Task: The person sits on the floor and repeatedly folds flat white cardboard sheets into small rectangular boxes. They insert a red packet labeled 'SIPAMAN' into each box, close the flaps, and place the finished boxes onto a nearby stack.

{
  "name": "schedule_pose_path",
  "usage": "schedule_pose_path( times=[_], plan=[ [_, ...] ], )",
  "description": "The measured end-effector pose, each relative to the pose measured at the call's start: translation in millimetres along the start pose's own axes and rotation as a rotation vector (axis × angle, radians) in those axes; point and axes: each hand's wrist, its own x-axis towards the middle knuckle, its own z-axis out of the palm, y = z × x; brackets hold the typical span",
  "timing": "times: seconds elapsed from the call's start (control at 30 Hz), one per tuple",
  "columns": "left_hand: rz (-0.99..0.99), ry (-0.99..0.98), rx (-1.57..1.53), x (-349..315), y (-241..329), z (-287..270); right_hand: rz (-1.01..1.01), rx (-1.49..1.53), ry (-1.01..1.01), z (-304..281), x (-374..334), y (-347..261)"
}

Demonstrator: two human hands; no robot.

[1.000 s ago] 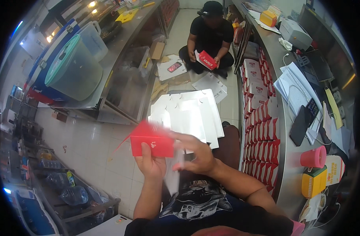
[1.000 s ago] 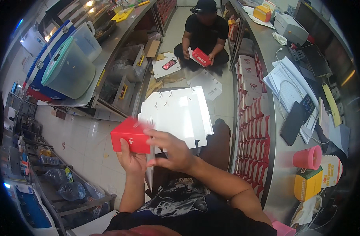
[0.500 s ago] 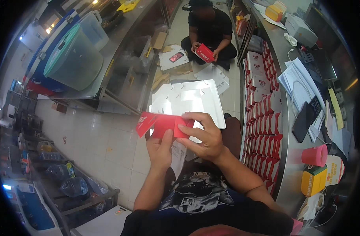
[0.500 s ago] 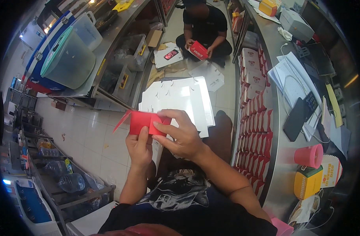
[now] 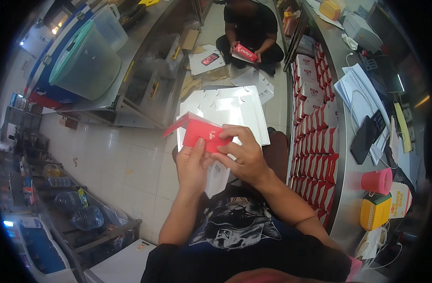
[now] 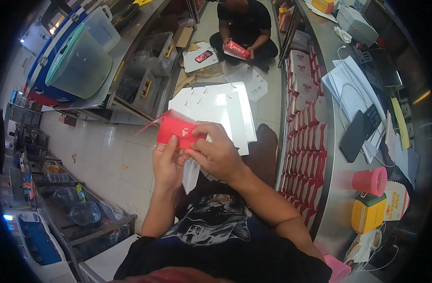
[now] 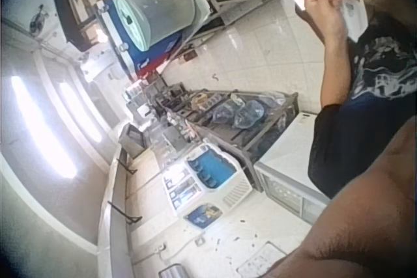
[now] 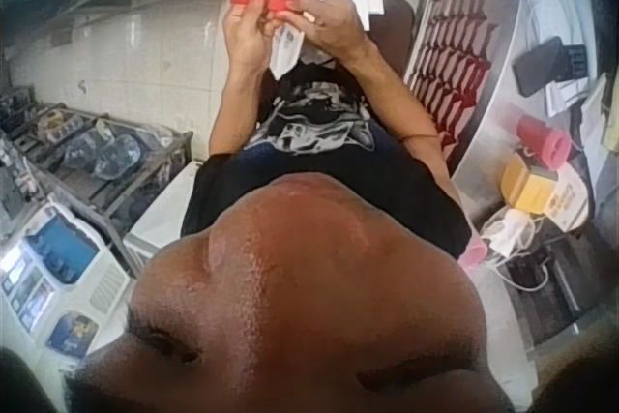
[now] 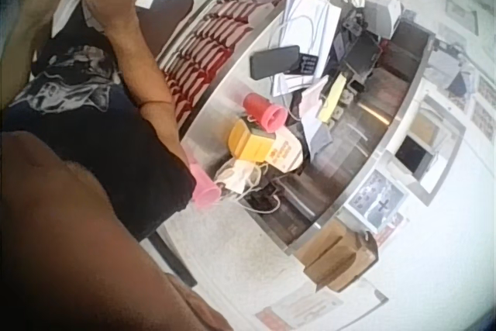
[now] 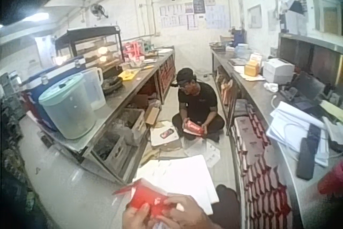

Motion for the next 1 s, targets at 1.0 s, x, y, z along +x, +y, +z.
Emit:
schedule_pose_path(
  times=[1.0],
  plan=[
    [0.324,-0.476,1.404,1,21,-34,0.183,-0.173,-0.673,13,-28,20]
  ],
)
